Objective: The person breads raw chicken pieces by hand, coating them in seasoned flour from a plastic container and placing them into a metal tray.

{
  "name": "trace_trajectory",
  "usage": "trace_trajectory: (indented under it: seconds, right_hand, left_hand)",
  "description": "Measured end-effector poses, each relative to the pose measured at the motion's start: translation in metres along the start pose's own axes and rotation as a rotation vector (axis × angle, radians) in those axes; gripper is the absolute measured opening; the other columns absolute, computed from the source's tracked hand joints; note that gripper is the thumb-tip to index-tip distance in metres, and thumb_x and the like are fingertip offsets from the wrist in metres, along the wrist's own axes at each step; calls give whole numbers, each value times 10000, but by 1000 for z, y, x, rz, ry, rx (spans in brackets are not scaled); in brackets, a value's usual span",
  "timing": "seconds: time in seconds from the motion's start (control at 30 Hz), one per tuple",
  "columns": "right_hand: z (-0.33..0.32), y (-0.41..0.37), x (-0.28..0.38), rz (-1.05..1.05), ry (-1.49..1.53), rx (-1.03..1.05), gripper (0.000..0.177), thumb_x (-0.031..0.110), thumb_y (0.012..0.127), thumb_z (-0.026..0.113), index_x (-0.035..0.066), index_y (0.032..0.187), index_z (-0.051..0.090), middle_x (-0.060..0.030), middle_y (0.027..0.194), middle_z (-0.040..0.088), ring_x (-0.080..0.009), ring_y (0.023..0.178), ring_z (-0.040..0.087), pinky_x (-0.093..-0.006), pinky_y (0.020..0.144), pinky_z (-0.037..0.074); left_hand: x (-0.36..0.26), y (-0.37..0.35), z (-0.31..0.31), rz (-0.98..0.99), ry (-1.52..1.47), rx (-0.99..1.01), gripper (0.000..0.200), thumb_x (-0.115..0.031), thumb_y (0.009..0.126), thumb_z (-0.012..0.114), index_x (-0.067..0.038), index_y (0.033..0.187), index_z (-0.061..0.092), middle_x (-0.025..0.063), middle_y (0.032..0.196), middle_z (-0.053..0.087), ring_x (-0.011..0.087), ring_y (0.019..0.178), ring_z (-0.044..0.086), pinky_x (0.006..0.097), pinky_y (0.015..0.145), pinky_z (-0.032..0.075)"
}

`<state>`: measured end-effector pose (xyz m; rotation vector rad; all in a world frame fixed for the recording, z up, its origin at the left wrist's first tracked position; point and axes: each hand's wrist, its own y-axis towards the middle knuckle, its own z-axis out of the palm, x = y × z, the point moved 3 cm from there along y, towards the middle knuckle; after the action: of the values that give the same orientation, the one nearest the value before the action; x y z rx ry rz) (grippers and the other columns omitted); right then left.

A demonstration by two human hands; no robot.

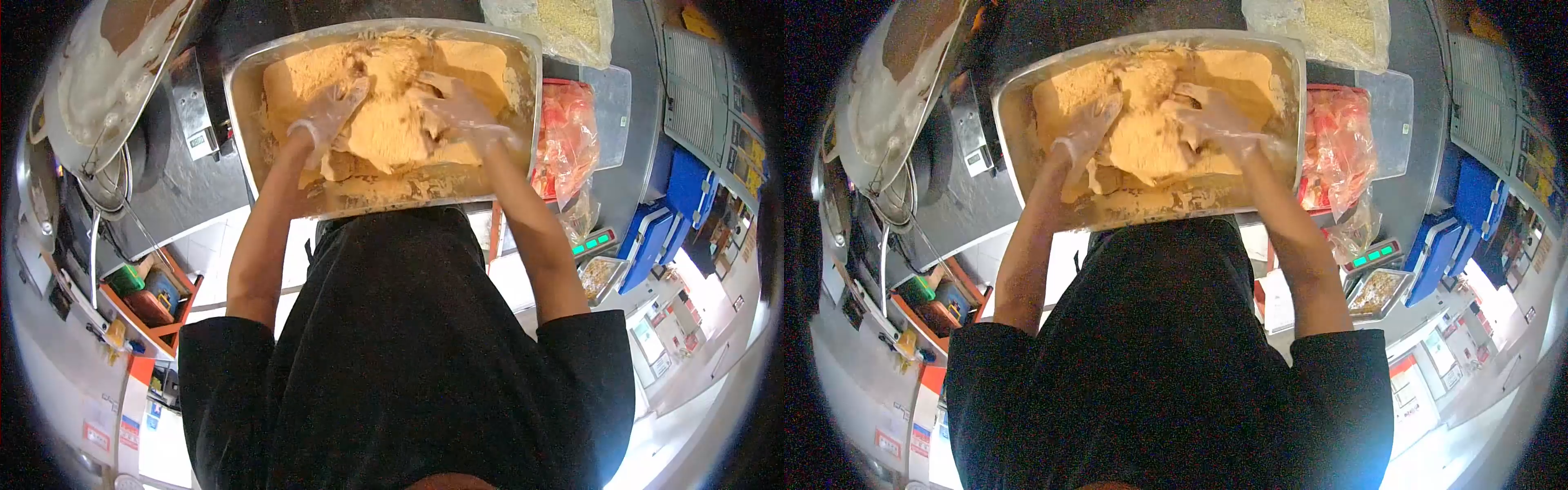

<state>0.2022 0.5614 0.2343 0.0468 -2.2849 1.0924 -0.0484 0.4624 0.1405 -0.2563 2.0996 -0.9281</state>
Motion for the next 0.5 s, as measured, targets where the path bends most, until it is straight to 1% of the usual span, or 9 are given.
trace_trajectory:
  seconds: [0.03,0.1,0.2,0.27,0.3,0.37,0.43,0.47,0.5]
  right_hand:
    - [-4,2,-18,-58,-40,-42,551,354,926,720,84,1397,624,-176,1349,665,-311,1241,630,-406,1097,460]
    - [-35,3,-34,-53,204,-215,500,363,943,685,66,1345,657,-186,1237,713,-327,1148,676,-417,1018,496]
    - [-53,49,-73,-9,206,-479,478,383,941,669,61,1294,688,-221,1200,716,-328,1100,695,-422,954,509]
    - [-52,77,-86,-93,217,-485,491,410,936,666,55,1274,698,-235,1170,725,-330,1091,704,-413,932,515]
    - [-59,73,-61,168,128,-288,702,525,908,682,60,1425,589,-264,1394,610,-312,1302,598,-473,1055,460]
    - [-18,69,-52,89,630,-257,842,606,888,675,115,1536,453,-215,1552,452,-315,1441,435,-542,1149,346]
    - [4,78,-39,64,554,-126,957,668,877,658,154,1612,323,-168,1660,303,-313,1533,288,-602,1208,230]
    - [7,88,-30,82,228,-20,997,690,877,645,165,1633,262,-145,1690,234,-309,1556,224,-627,1220,171]
    - [9,89,-21,124,136,39,973,678,901,616,177,1642,235,-129,1702,211,-305,1565,200,-615,1235,146]
  left_hand:
    - [-27,-26,-24,-109,55,13,814,-677,1024,391,-138,1626,287,252,1526,484,450,1367,509,432,1158,410]
    - [-22,-49,-55,-183,-144,-93,816,-662,1015,438,-123,1615,311,278,1538,453,461,1374,497,446,1157,411]
    - [7,-45,-60,-306,-142,-435,767,-626,996,506,-94,1545,442,323,1488,484,450,1370,507,470,1136,420]
    - [26,-20,-51,-379,-176,-524,770,-630,972,535,-113,1538,462,329,1486,483,433,1380,503,466,1139,415]
    - [34,3,-49,-417,-261,-472,800,-648,956,543,-142,1563,422,320,1512,459,426,1393,490,454,1152,407]
    - [46,37,-45,-490,-430,-364,870,-685,924,558,-201,1614,342,301,1564,411,410,1420,466,430,1177,390]
    - [40,48,-36,-101,-537,-185,973,-771,872,552,-245,1638,265,253,1623,335,386,1473,393,452,1207,346]
    - [36,52,-36,-2,-563,-132,1011,-798,849,557,-256,1644,248,233,1643,309,371,1493,361,470,1217,325]
    - [30,54,-37,97,-594,-76,1049,-825,825,563,-267,1650,230,213,1663,282,356,1513,330,487,1227,304]
